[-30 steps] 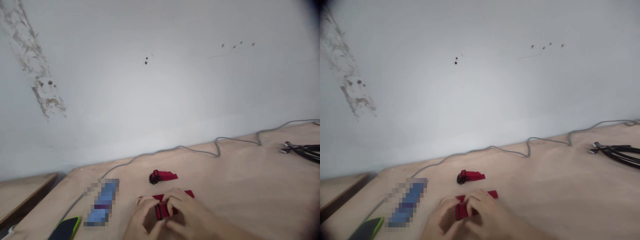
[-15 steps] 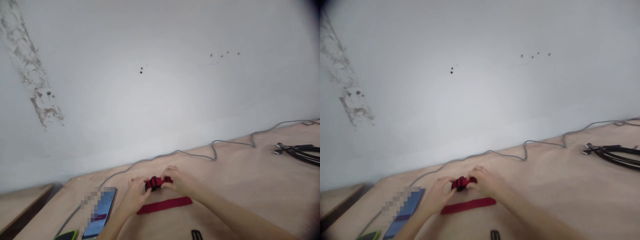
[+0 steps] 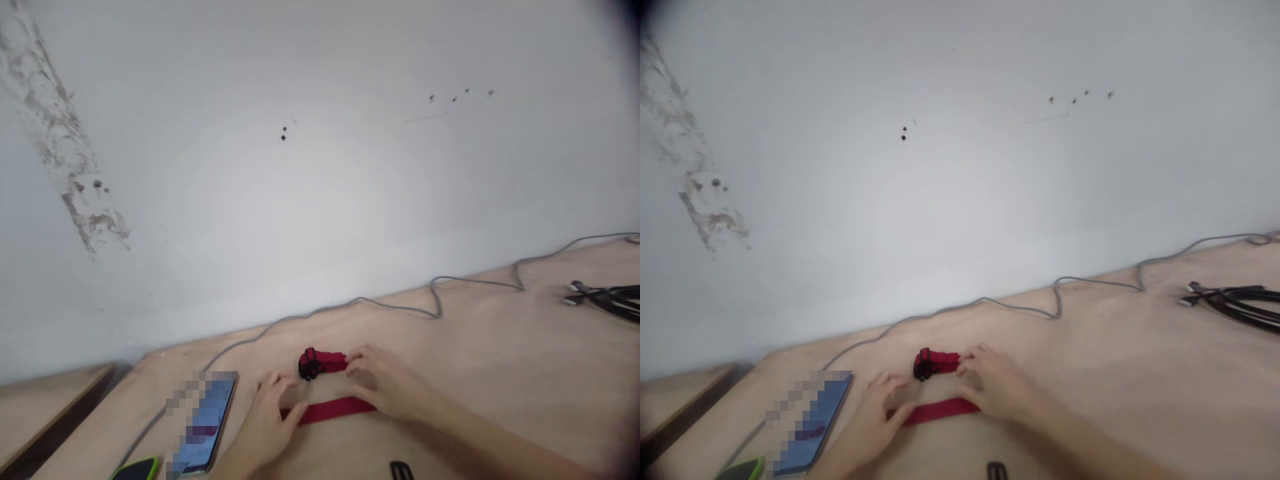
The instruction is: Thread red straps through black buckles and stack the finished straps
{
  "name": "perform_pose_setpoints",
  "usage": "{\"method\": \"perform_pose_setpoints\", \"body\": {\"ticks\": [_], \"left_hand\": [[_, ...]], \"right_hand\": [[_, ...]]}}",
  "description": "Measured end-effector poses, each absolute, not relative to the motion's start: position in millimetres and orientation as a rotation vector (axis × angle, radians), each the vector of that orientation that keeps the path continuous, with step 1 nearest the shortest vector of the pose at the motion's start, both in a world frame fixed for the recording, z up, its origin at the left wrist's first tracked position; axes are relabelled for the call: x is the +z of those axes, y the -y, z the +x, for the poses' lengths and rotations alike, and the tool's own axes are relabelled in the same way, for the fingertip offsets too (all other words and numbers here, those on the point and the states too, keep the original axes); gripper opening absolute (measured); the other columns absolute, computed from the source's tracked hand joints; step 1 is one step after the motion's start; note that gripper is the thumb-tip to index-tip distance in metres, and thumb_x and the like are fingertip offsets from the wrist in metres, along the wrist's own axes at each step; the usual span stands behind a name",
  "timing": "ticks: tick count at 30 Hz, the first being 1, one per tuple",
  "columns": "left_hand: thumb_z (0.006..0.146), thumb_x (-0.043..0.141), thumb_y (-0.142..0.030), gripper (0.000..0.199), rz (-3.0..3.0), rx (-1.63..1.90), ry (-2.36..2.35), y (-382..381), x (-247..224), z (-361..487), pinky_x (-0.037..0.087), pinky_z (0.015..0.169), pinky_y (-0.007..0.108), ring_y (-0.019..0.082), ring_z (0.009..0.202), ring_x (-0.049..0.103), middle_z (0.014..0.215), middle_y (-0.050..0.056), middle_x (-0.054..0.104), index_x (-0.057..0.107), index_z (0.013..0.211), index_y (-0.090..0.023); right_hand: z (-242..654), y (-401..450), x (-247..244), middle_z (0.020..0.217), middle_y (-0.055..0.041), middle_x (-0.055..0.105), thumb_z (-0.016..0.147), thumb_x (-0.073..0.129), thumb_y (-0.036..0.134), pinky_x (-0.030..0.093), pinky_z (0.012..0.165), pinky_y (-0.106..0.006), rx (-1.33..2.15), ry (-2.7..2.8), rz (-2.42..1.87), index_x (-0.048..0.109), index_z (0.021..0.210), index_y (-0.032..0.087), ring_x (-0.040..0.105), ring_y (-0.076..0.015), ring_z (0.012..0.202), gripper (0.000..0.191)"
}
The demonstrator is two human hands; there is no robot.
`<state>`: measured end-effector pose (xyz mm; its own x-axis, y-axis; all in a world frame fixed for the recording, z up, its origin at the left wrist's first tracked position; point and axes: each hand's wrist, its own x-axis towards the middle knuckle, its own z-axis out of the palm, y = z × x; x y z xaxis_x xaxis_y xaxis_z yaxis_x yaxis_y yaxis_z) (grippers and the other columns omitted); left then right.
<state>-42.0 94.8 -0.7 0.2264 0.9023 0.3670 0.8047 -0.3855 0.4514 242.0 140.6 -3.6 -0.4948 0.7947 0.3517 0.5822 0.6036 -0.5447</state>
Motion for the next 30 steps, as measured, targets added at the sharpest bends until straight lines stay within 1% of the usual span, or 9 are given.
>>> {"method": "perform_pose_setpoints", "body": {"ticks": [2,4,9,12,13,17,21,24,30], "left_hand": [[0.084,0.068,-0.03,0.009,2.315,0.74,-1.701,-82,2,-43,0.05,0.09,0.047,0.03,0.096,0.067,0.098,0.006,0.071,0.072,0.089,-0.023],[0.084,0.068,-0.027,0.005,2.294,0.663,-1.754,-75,2,-42,0.049,0.087,0.045,0.028,0.09,0.066,0.093,0.005,0.07,0.068,0.082,-0.022],[0.084,0.071,-0.025,0.009,2.319,0.774,-1.796,-74,-5,-44,0.049,0.084,0.042,0.027,0.087,0.065,0.085,0.003,0.068,0.065,0.077,-0.021],[0.09,0.064,-0.028,0.014,2.418,0.893,-1.705,-74,-13,-50,0.048,0.086,0.042,0.027,0.092,0.066,0.09,0.004,0.07,0.07,0.079,-0.024],[0.092,0.061,-0.028,0.016,2.446,0.924,-1.681,-74,-16,-52,0.049,0.086,0.042,0.027,0.094,0.067,0.093,0.005,0.071,0.072,0.081,-0.024],[0.093,0.057,-0.027,0.02,2.491,0.956,-1.663,-71,-20,-56,0.047,0.089,0.045,0.028,0.096,0.068,0.098,0.007,0.072,0.075,0.086,-0.025],[0.088,0.063,-0.029,0.012,2.479,0.91,-1.664,-69,-18,-52,0.046,0.093,0.049,0.03,0.102,0.067,0.104,0.009,0.072,0.074,0.093,-0.025],[0.087,0.064,-0.027,0.009,2.465,0.875,-1.669,-67,-14,-49,0.046,0.093,0.051,0.031,0.103,0.067,0.105,0.009,0.072,0.073,0.089,-0.025],[0.084,0.065,-0.021,0.003,2.452,0.884,-1.667,-65,-10,-46,0.05,0.087,0.046,0.029,0.098,0.067,0.099,0.007,0.072,0.063,0.086,-0.023]], "right_hand": [[253,-126,-4,0.117,-0.0061,0.065,0.085,0.069,0.043,0.042,0.101,-0.042,0.499,2.272,-1.123,0.074,0.098,0.028,0.056,-0.0276,0.113,0.021],[258,-117,-6,0.116,-0.0059,0.064,0.083,0.07,0.038,0.043,0.098,-0.04,0.531,2.272,-1.158,0.074,0.093,0.027,0.057,-0.0271,0.111,0.016],[256,-111,-8,0.109,-0.0053,0.063,0.081,0.071,0.025,0.045,0.092,-0.035,0.543,2.205,-1.155,0.068,0.087,0.023,0.058,-0.024,0.103,0.007],[255,-110,-10,0.105,-0.0044,0.064,0.082,0.069,0.023,0.045,0.09,-0.035,0.525,2.226,-1.139,0.067,0.082,0.022,0.058,-0.023,0.1,0.002],[255,-109,-11,0.105,-0.0043,0.064,0.083,0.068,0.023,0.045,0.09,-0.035,0.508,2.236,-1.132,0.067,0.084,0.022,0.058,-0.0231,0.1,0.002],[256,-108,-12,0.109,-0.0059,0.065,0.088,0.065,0.028,0.043,0.096,-0.038,0.459,2.266,-1.094,0.069,0.102,0.024,0.057,-0.0248,0.106,0.016],[257,-110,-12,0.109,-0.0063,0.066,0.089,0.064,0.031,0.043,0.095,-0.039,0.468,2.284,-1.101,0.072,0.098,0.024,0.057,-0.0251,0.105,0.014],[257,-110,-13,0.109,-0.0058,0.065,0.087,0.065,0.03,0.044,0.094,-0.038,0.46,2.262,-1.104,0.07,0.096,0.024,0.057,-0.0248,0.104,0.012],[256,-109,-13,0.102,-0.004,0.065,0.085,0.065,0.024,0.045,0.085,-0.034,0.451,2.263,-1.084,0.063,0.091,0.022,0.058,-0.0223,0.096,0.006]]}}
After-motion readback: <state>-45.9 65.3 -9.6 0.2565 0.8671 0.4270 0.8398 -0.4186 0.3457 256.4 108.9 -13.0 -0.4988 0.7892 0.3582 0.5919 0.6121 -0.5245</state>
